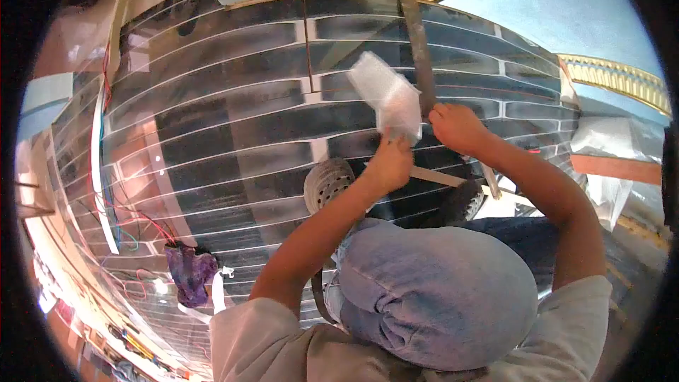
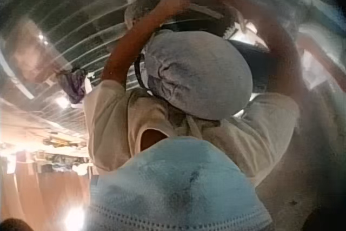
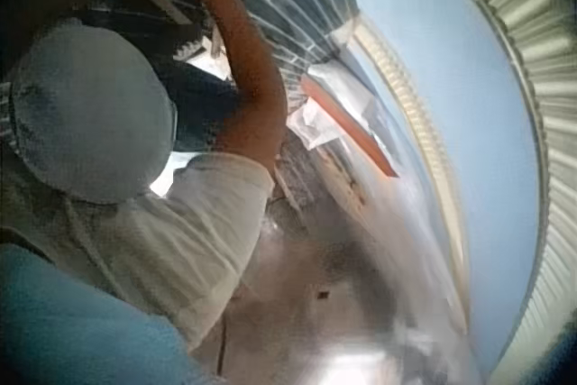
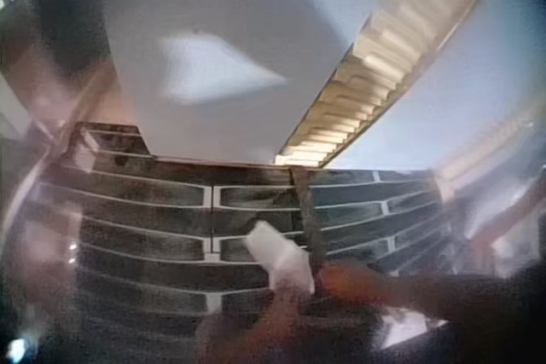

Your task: The person uses a hammer to secure a dark flexible strip onto a floor surface marked with conductive lines, then lifts and holds a separate long strip.

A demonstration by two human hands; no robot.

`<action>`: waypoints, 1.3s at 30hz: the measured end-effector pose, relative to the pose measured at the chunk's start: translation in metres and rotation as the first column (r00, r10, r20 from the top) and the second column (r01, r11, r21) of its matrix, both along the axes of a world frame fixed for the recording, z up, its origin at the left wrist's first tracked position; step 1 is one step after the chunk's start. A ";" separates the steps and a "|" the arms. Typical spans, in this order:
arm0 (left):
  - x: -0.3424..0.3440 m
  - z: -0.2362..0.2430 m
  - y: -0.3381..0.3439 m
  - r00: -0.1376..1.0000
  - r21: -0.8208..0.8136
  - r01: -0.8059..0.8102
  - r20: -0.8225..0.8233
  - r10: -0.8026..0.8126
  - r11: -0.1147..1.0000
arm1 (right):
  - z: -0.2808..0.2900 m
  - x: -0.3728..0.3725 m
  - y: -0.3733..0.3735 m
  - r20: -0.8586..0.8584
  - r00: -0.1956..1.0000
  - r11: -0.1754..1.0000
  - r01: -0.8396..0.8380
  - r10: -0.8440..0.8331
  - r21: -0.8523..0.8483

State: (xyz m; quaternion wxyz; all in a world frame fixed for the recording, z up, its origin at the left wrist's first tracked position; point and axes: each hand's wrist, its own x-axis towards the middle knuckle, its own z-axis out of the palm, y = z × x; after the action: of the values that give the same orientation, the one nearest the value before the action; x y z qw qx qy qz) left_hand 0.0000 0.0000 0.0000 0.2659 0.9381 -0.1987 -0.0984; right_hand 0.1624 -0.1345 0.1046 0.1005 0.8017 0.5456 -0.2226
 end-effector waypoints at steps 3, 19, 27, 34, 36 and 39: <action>0.016 0.006 -0.022 0.997 -0.032 0.061 0.046 -0.059 0.998 | 0.025 0.005 0.005 -0.028 0.996 0.996 0.088 -0.087 0.013; 0.035 -0.001 -0.034 0.963 -0.087 -0.149 0.213 0.164 0.985 | 0.042 0.029 -0.005 -0.027 0.997 0.971 -0.066 0.074 0.229; 0.040 -0.004 -0.039 0.971 -0.126 -0.157 0.163 0.177 0.980 | 0.030 0.030 -0.010 -0.117 0.992 0.982 -0.029 0.051 0.186; 0.034 0.011 0.013 0.942 -0.172 -0.240 0.196 0.272 0.955 | 0.017 0.036 -0.034 -0.099 0.995 0.976 0.005 0.016 0.216; 0.051 -0.001 0.015 0.937 -0.152 -0.135 0.301 0.175 0.979 | 0.021 0.038 -0.032 -0.108 0.994 0.973 0.003 0.022 0.229; 0.069 -0.007 0.008 0.951 -0.151 0.008 0.308 0.039 0.988 | 0.028 0.043 -0.033 -0.107 0.994 0.972 0.008 0.018 0.234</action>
State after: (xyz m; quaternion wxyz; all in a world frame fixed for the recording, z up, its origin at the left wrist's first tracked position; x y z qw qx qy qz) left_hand 0.0691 0.0082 -0.0067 0.3023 0.9207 -0.2373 0.0673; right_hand 0.2057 -0.1674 0.1322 -0.0237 0.7933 0.5748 -0.1995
